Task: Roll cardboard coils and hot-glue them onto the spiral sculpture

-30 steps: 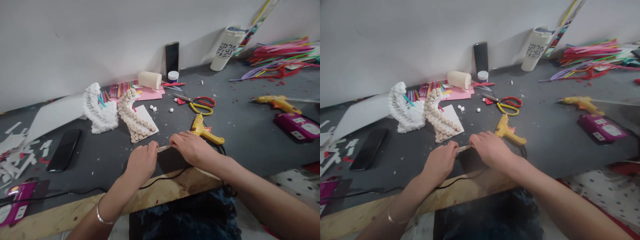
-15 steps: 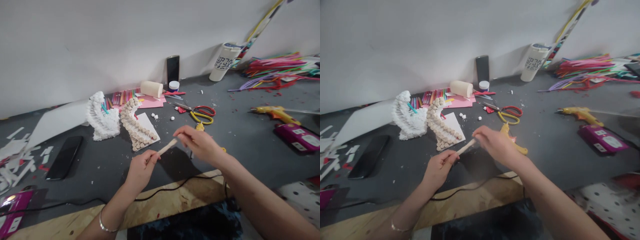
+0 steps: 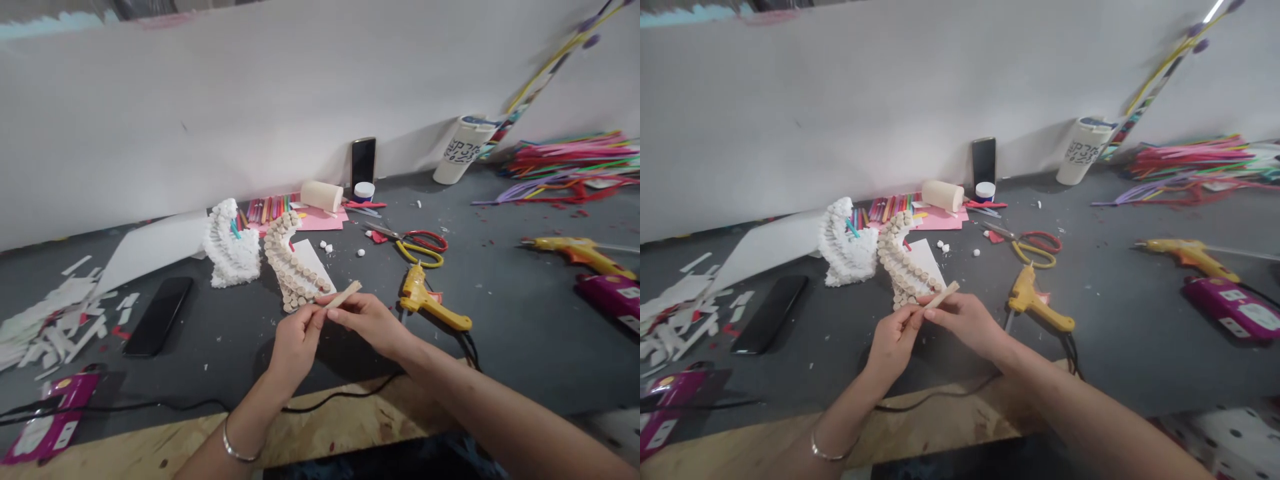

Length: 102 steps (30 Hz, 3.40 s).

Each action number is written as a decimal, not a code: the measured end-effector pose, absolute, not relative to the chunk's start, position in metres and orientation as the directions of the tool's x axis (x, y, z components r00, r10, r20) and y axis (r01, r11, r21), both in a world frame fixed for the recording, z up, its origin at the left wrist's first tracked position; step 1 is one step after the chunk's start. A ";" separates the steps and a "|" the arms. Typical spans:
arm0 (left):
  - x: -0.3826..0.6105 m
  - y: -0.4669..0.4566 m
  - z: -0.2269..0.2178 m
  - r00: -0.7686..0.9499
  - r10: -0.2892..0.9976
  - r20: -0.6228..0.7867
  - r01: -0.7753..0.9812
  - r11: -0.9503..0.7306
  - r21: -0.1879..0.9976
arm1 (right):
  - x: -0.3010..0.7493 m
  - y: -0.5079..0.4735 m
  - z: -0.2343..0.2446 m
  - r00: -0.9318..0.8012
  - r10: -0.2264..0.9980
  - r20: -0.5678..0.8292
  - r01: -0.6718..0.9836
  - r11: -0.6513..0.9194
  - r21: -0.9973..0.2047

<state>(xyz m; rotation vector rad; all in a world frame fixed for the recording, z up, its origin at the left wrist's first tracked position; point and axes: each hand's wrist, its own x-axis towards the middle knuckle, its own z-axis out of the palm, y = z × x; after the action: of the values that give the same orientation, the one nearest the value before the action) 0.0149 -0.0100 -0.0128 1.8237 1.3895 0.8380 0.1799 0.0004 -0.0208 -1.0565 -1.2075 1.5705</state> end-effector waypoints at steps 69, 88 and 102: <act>-0.004 -0.003 -0.034 0.062 0.891 0.449 0.521 -0.413 0.747 | 0.194 0.011 -0.025 -0.058 0.958 -0.282 -0.718 -0.237 -0.655; 0.012 0.001 -0.015 0.435 0.826 -0.359 -0.015 0.405 0.914 | 0.195 0.004 -0.030 -0.192 0.974 -0.118 -0.426 -0.191 -0.884; 0.013 -0.002 -0.019 0.304 0.919 -0.251 0.202 0.195 0.960 | 0.191 0.005 -0.033 -0.196 0.972 -0.128 -0.242 -0.174 -0.954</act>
<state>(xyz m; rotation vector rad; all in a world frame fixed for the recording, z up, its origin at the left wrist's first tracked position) 0.0132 -0.0024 -0.0188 1.2961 1.1760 0.7132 0.1914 0.0052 -0.0328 -1.0295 -1.0605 1.5661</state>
